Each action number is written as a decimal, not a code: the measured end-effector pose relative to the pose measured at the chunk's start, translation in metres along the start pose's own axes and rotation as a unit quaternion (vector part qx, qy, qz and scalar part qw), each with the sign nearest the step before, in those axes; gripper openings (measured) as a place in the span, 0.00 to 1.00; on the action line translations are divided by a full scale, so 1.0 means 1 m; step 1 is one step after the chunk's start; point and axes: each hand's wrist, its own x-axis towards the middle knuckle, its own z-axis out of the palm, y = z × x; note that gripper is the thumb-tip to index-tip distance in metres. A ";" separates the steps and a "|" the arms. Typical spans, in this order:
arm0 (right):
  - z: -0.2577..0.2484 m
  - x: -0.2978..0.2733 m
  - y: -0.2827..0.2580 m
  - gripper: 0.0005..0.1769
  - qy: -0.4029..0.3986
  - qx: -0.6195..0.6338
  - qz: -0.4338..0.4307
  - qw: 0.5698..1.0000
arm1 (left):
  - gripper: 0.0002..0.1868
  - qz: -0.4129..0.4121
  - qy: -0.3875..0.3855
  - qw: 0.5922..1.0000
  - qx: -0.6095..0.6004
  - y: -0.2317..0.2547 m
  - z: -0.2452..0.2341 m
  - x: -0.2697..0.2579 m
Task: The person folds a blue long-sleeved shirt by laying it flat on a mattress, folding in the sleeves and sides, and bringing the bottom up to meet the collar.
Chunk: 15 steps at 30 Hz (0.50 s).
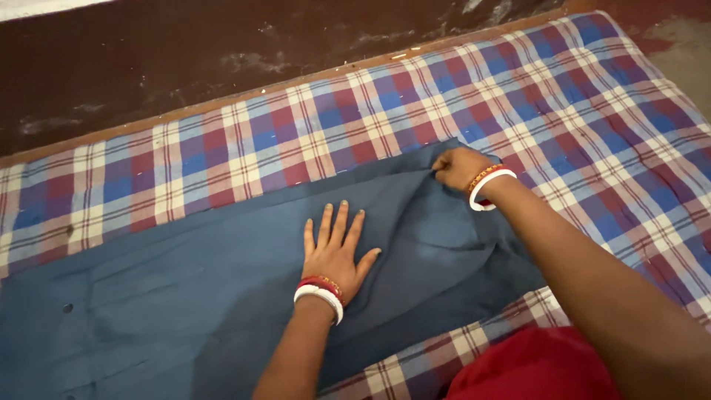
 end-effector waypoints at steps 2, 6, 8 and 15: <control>-0.007 -0.012 -0.018 0.16 0.057 -0.069 0.081 0.993 | 0.39 -0.013 -0.004 1.000 0.003 0.005 -0.001 0.005; 0.014 -0.049 -0.075 0.14 0.275 -0.060 -0.058 0.958 | 0.37 -0.041 -0.003 0.999 0.006 0.009 0.003 0.011; 0.041 -0.063 -0.108 0.20 0.259 -0.007 -0.151 0.954 | 0.35 -0.041 0.015 0.999 0.010 0.008 0.008 0.013; 0.095 -0.081 -0.128 0.35 0.165 -0.134 -0.272 0.939 | 0.33 -0.106 0.039 0.993 0.045 -0.028 0.015 0.010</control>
